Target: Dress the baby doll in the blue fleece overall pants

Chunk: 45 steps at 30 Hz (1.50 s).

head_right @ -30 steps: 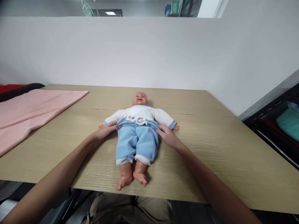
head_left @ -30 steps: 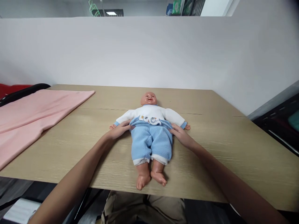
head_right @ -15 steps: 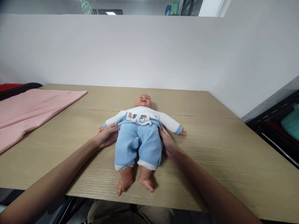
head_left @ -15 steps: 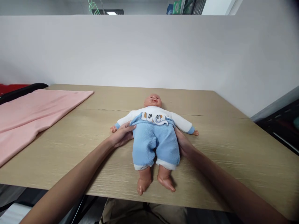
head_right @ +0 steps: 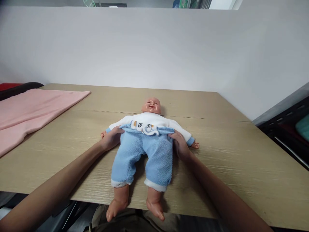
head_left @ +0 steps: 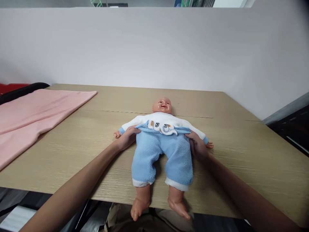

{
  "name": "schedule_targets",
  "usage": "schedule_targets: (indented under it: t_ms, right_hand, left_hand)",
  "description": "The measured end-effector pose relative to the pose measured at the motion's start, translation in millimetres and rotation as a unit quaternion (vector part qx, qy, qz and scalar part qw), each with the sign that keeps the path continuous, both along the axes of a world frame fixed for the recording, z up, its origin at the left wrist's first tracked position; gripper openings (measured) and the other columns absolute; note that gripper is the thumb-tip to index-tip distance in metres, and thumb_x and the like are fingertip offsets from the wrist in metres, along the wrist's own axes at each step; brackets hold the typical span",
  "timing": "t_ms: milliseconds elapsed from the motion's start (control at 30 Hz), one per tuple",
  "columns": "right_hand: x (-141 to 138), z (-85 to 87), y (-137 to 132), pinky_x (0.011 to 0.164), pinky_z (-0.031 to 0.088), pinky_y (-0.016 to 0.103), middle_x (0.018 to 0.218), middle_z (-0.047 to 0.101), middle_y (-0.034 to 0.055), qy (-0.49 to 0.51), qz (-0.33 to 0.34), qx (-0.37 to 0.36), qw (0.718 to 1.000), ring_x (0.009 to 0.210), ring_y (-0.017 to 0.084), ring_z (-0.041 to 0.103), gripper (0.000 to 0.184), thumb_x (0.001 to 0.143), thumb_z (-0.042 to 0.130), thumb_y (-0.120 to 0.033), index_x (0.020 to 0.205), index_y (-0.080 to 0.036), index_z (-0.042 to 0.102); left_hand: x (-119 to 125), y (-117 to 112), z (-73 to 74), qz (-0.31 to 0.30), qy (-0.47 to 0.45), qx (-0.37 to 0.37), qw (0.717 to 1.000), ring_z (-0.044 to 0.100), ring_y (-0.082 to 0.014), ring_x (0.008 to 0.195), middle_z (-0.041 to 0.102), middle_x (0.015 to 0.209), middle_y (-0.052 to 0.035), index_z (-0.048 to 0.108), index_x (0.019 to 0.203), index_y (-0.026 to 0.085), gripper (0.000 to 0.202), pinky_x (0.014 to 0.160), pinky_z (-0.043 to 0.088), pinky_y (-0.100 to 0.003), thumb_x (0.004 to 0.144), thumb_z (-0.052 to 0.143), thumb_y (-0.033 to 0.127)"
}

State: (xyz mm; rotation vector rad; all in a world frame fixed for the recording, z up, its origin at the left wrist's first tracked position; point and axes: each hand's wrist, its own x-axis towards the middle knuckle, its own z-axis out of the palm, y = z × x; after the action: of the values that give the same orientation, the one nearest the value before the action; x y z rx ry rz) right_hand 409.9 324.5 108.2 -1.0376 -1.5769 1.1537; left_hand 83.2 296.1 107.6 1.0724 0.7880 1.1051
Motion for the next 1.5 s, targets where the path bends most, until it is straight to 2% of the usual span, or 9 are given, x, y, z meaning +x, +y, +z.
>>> schedule_targets:
  t_ms: [167, 333, 433, 600, 800, 1100, 1233, 1367, 1500]
  right_hand:
    - [4.0, 10.7, -2.0, 0.086, 0.054, 0.043, 0.094, 0.071, 0.0037, 0.01, 0.004, 0.001, 1.0, 0.091, 0.03, 0.065, 0.03, 0.091, 0.066, -0.058, 0.099, -0.03, 0.07]
    - [-7.5, 37.7, 7.4, 0.091, 0.049, 0.039, 0.091, 0.065, 0.0029, -0.08, 0.028, 0.093, 0.992, 0.089, 0.025, 0.059, 0.032, 0.094, 0.076, -0.058, 0.09, -0.026, 0.07]
    - [-17.2, 43.3, 20.2, 0.082, 0.048, 0.035, 0.087, 0.059, 0.0002, -0.025, 0.013, 0.059, 0.998, 0.083, 0.023, 0.055, 0.034, 0.092, 0.077, -0.06, 0.092, -0.028, 0.064]
    - [-20.7, 30.9, 35.4, 0.08, 0.052, 0.034, 0.094, 0.068, 0.0006, 0.015, 0.019, -0.049, 0.999, 0.087, 0.024, 0.062, 0.044, 0.087, 0.079, -0.067, 0.102, -0.028, 0.066]
    - [-2.3, 26.8, 25.6, 0.079, 0.048, 0.038, 0.082, 0.064, 0.0024, -0.204, 0.007, 0.057, 0.977, 0.082, 0.025, 0.059, 0.047, 0.099, 0.068, -0.071, 0.086, -0.026, 0.069]
    - [-5.3, -0.7, 23.1, 0.102, 0.06, 0.047, 0.113, 0.078, 0.0061, 0.002, -0.054, -0.074, 0.996, 0.115, 0.034, 0.071, 0.048, 0.097, 0.067, -0.077, 0.114, -0.032, 0.076]
    - [8.3, 4.9, 34.1, 0.111, 0.056, 0.05, 0.114, 0.081, 0.0072, -0.107, 0.059, -0.038, 0.992, 0.116, 0.036, 0.071, 0.05, 0.095, 0.072, -0.075, 0.114, -0.03, 0.08]
    - [23.3, 15.6, 38.0, 0.115, 0.052, 0.056, 0.118, 0.082, 0.0082, -0.164, 0.167, 0.013, 0.972, 0.117, 0.04, 0.07, 0.045, 0.099, 0.067, -0.068, 0.115, -0.029, 0.082]
    - [20.3, 16.3, 31.2, 0.101, 0.057, 0.053, 0.102, 0.08, 0.0081, -0.214, 0.129, 0.067, 0.966, 0.098, 0.036, 0.07, 0.036, 0.101, 0.065, -0.06, 0.1, -0.027, 0.078]
  left_hand:
    - [3.0, 0.8, 5.7, 0.036, -0.005, 0.046, 0.998, 0.071, -0.034, 0.112, 0.077, 0.117, -0.012, 0.074, 0.115, 0.02, 0.043, 0.1, 0.054, -0.046, 0.087, 0.078, 0.051]
    - [0.9, 16.5, 18.2, 0.05, 0.119, 0.081, 0.988, 0.063, -0.0216, 0.087, 0.069, 0.096, -0.0031, 0.072, 0.109, 0.022, 0.048, 0.082, 0.05, -0.035, 0.09, 0.083, 0.064]
    - [1.5, 26.3, 25.0, 0.034, 0.186, 0.106, 0.976, 0.06, -0.0211, 0.086, 0.067, 0.097, -0.0033, 0.073, 0.108, 0.021, 0.047, 0.077, 0.047, -0.034, 0.095, 0.078, 0.066]
    - [3.3, 25.5, 23.3, 0.023, 0.242, 0.107, 0.964, 0.062, -0.024, 0.093, 0.07, 0.103, -0.0052, 0.073, 0.109, 0.021, 0.044, 0.08, 0.049, -0.036, 0.102, 0.07, 0.064]
    - [-3.8, 16.5, 16.5, 0.06, 0.361, 0.148, 0.919, 0.059, -0.0268, 0.097, 0.068, 0.102, -0.005, 0.069, 0.106, 0.022, 0.046, 0.091, 0.047, -0.04, 0.109, 0.054, 0.066]
    - [6.8, 24.0, 0.2, 0.182, 0.255, 0.084, 0.946, 0.042, -0.0198, 0.077, 0.044, 0.082, 0.0025, 0.052, 0.091, 0.025, 0.052, 0.072, 0.042, -0.033, 0.105, 0.053, 0.075]
    - [-5.1, 22.8, 4.3, 0.095, 0.309, 0.109, 0.94, 0.056, -0.0247, 0.092, 0.059, 0.092, -0.0014, 0.059, 0.095, 0.024, 0.043, 0.088, 0.048, -0.036, 0.109, 0.049, 0.064]
    - [-26.3, 21.0, 10.7, -0.027, 0.359, 0.183, 0.915, 0.063, -0.0356, 0.127, 0.074, 0.127, -0.0085, 0.067, 0.12, 0.023, 0.031, 0.115, 0.046, -0.043, 0.1, 0.063, 0.047]
    - [-33.8, 21.6, 10.7, -0.041, 0.353, 0.194, 0.915, 0.063, -0.038, 0.135, 0.073, 0.138, -0.0114, 0.069, 0.127, 0.023, 0.036, 0.122, 0.044, -0.045, 0.096, 0.071, 0.043]
